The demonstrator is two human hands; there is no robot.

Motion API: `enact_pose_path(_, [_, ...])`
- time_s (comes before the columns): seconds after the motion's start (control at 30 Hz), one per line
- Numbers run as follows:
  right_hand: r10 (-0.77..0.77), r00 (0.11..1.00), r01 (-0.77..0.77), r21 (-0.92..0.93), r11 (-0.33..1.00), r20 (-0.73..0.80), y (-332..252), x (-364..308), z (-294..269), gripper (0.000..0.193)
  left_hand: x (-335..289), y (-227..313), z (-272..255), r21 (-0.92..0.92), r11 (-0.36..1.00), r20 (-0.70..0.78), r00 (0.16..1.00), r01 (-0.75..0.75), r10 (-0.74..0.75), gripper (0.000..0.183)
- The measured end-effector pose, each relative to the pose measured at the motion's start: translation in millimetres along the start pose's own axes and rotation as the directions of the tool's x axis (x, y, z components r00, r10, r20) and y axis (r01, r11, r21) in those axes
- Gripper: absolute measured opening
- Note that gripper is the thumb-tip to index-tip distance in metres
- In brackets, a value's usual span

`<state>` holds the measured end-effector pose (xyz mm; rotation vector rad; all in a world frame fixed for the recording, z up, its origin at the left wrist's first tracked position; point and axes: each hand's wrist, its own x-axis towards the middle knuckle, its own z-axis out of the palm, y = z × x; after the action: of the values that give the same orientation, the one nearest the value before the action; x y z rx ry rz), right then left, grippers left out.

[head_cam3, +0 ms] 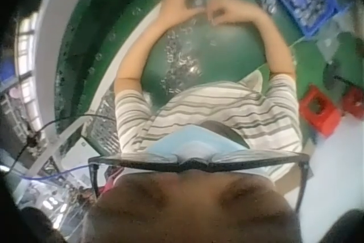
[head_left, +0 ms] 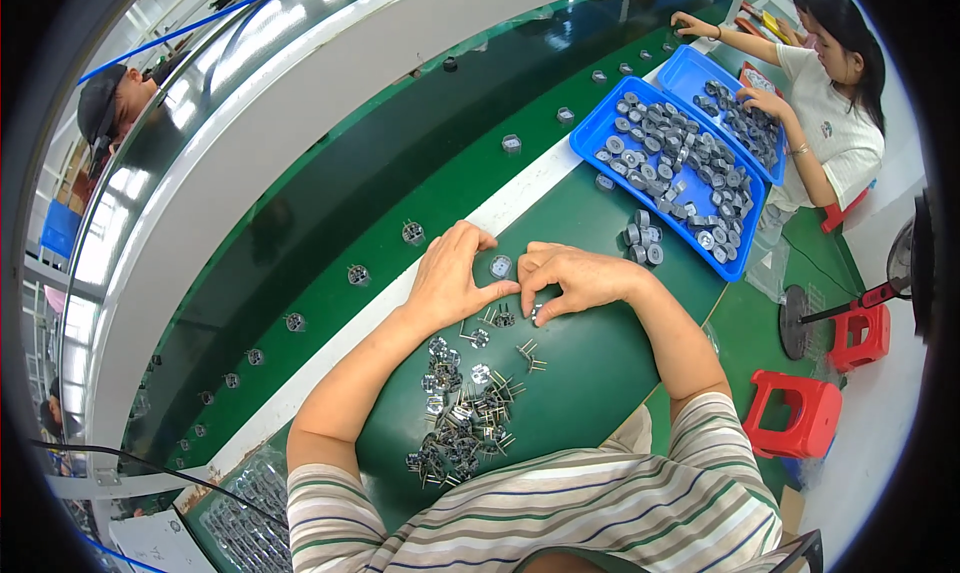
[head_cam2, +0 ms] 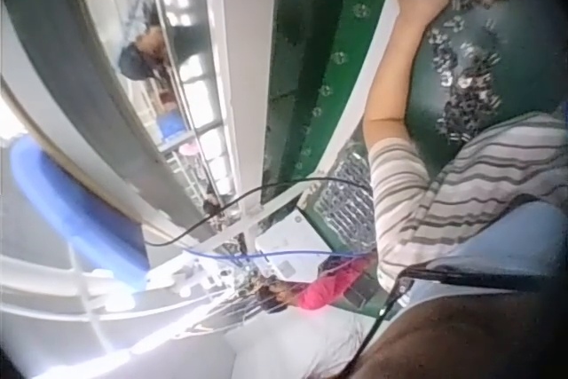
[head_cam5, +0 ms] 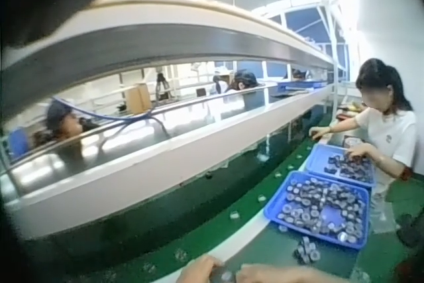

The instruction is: The person assembles small black components and metal clips by hand, taking them from plastic trays and fitting them together.

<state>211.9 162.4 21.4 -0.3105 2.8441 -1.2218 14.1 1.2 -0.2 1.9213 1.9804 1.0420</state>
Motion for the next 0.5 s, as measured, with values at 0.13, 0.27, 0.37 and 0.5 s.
enact_pose_path(0.13, [0.174,0.964,-0.152,0.121,0.981,-0.198,8,-1,1,0.014,3,-7,-8,-0.062,0.992,0.13,0.985,-0.107,0.114,0.052])
enact_pose_path(0.27, [0.24,0.861,-0.314,-0.099,0.944,-0.448,8,4,1,0.016,1,-12,-4,-0.022,0.999,0.217,0.976,-0.029,0.034,0.051])
enact_pose_path(0.37, [0.201,0.807,-0.324,-0.133,0.937,-0.555,12,6,5,0.015,2,1,-3,-0.045,0.998,0.181,0.983,0.05,-0.042,0.047])
enact_pose_path(0.5, [0.298,0.768,-0.237,0.181,0.955,-0.567,7,18,12,0.012,1,-3,-2,-0.017,0.999,0.129,0.991,-0.032,0.034,0.044])
